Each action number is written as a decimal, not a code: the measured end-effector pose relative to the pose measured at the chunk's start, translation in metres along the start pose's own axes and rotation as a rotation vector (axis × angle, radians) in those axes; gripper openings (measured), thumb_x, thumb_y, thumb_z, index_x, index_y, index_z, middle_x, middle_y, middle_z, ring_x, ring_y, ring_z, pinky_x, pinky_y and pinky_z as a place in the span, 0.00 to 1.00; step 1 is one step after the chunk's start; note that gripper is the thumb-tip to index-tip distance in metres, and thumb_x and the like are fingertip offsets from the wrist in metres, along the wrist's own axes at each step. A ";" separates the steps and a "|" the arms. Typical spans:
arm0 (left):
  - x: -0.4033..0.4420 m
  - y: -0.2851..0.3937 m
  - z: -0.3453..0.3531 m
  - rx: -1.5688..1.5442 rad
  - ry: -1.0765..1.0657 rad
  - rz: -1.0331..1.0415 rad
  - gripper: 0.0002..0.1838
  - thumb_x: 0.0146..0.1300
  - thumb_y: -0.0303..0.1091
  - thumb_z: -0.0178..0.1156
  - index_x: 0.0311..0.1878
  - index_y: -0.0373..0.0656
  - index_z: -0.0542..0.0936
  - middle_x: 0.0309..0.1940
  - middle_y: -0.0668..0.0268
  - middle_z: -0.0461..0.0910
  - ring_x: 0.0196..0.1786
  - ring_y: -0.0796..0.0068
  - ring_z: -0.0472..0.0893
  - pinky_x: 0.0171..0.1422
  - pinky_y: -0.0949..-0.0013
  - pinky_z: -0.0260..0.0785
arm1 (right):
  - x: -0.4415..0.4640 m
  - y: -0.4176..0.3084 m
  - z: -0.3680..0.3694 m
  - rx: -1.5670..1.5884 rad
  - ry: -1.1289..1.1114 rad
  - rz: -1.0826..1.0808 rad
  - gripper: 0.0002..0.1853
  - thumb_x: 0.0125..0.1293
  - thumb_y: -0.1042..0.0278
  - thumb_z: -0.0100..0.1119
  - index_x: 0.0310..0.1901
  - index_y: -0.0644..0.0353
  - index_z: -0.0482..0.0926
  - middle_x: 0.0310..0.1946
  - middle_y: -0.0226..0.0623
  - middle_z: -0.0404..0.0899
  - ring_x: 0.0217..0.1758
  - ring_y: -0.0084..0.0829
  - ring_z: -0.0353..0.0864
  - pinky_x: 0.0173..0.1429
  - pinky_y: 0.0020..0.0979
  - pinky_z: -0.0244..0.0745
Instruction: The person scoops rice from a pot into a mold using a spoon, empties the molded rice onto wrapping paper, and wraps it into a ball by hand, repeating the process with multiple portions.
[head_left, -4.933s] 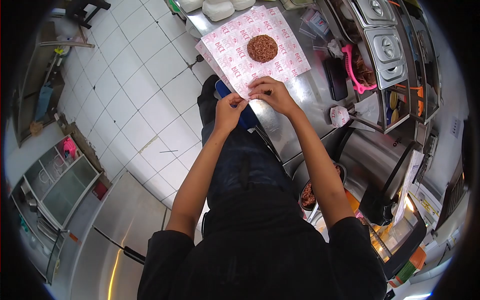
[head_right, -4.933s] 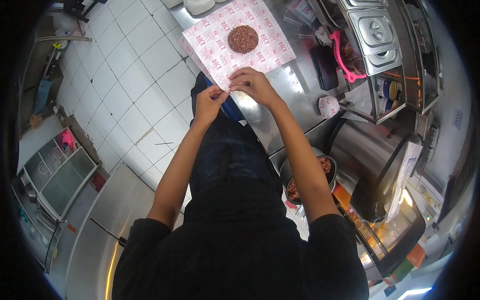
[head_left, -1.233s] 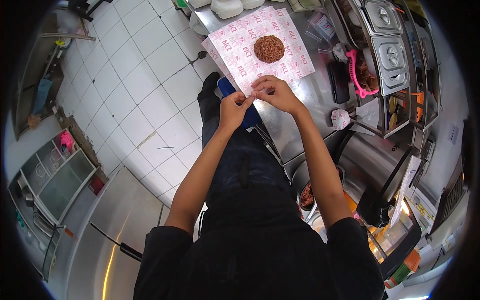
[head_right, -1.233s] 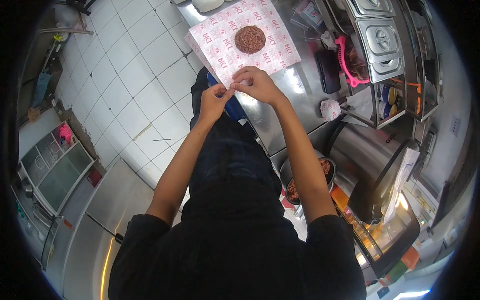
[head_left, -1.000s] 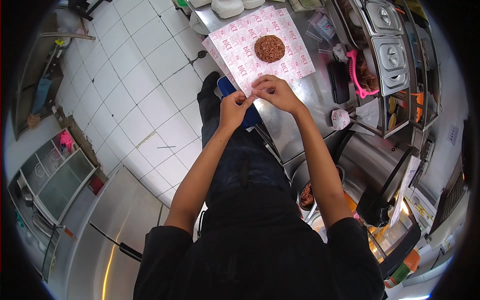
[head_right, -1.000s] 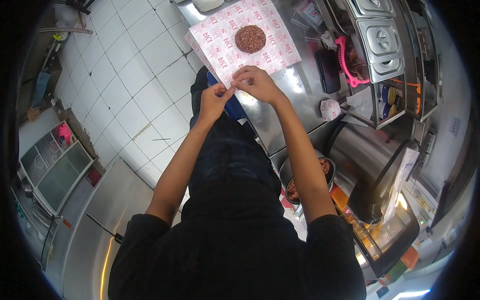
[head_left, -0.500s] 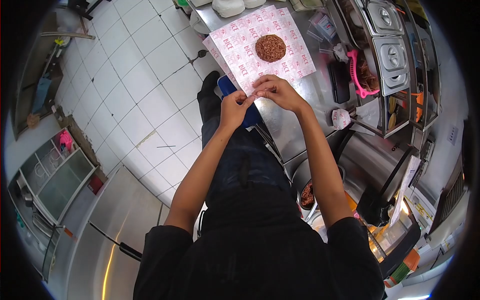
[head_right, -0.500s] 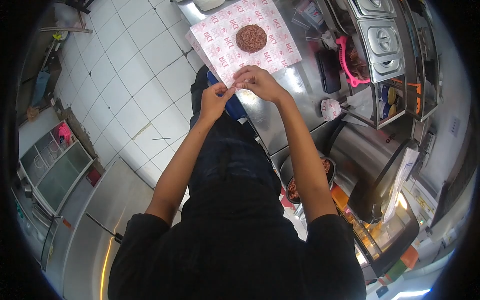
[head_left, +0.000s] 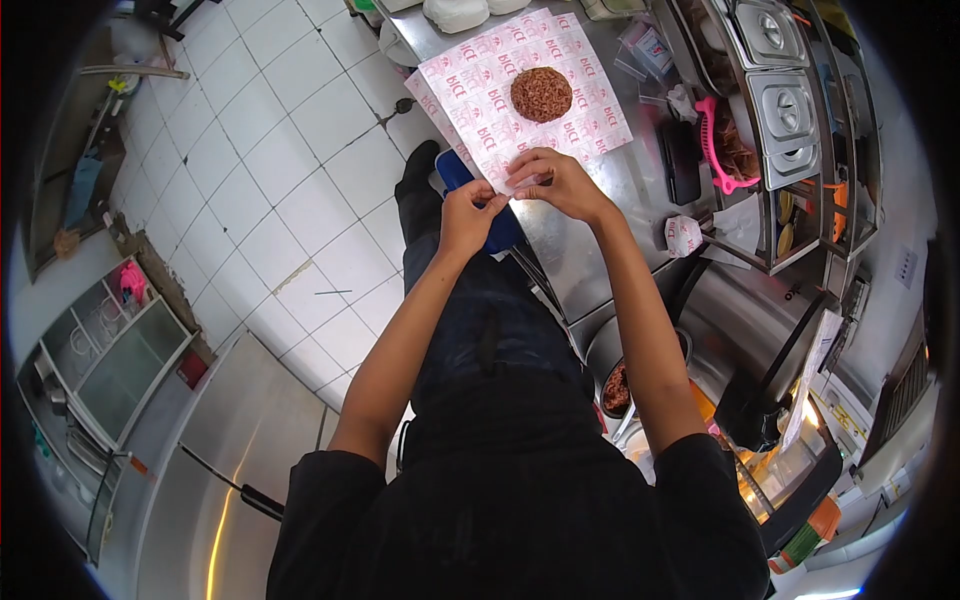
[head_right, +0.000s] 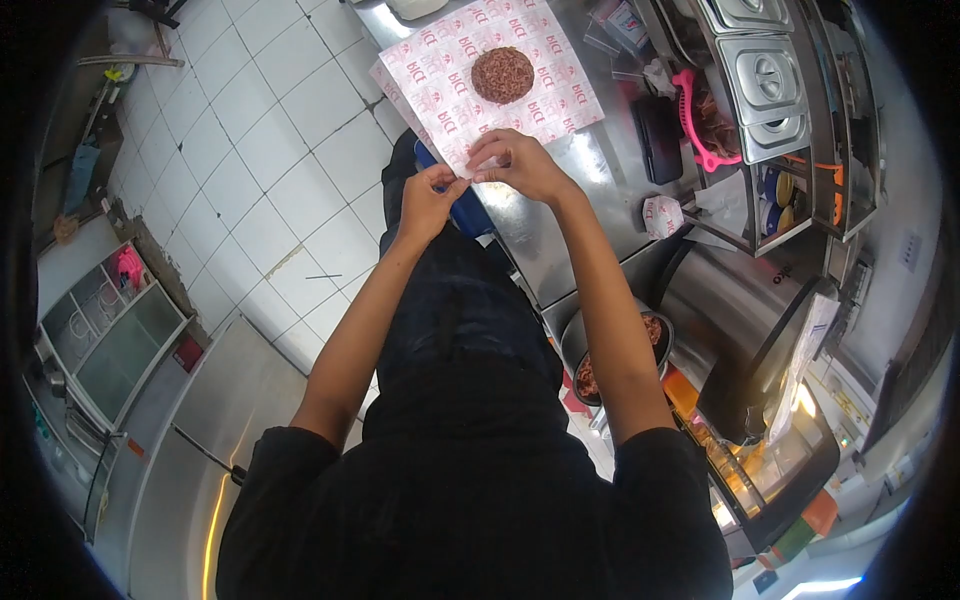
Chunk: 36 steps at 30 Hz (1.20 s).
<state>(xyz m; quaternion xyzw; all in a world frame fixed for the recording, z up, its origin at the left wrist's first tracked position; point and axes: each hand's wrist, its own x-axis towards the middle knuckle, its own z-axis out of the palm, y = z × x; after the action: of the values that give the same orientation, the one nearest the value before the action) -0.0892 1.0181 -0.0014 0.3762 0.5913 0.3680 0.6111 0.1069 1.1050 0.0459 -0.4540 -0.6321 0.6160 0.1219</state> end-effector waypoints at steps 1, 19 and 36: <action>0.000 0.001 0.000 0.006 0.005 -0.002 0.09 0.68 0.28 0.72 0.47 0.34 0.89 0.38 0.65 0.91 0.41 0.83 0.85 0.50 0.73 0.75 | -0.001 -0.002 -0.001 -0.047 0.004 -0.002 0.11 0.61 0.77 0.77 0.46 0.61 0.90 0.54 0.34 0.83 0.55 0.29 0.84 0.57 0.32 0.83; 0.001 -0.002 0.001 0.017 0.002 -0.011 0.09 0.68 0.29 0.72 0.47 0.35 0.89 0.38 0.65 0.91 0.41 0.82 0.86 0.50 0.73 0.75 | 0.000 0.005 0.001 -0.032 0.037 -0.020 0.10 0.62 0.68 0.78 0.44 0.58 0.90 0.50 0.30 0.85 0.52 0.28 0.83 0.52 0.31 0.78; 0.000 0.002 0.003 0.017 0.053 0.032 0.08 0.67 0.30 0.72 0.42 0.34 0.89 0.33 0.64 0.90 0.36 0.81 0.86 0.45 0.72 0.77 | -0.003 -0.003 0.001 -0.097 0.046 -0.027 0.15 0.58 0.65 0.82 0.45 0.56 0.91 0.52 0.30 0.85 0.52 0.29 0.82 0.52 0.32 0.77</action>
<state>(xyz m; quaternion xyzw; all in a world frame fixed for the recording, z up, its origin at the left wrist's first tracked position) -0.0865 1.0187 0.0007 0.3809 0.6044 0.3825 0.5860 0.1067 1.1024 0.0495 -0.4649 -0.6642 0.5725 0.1223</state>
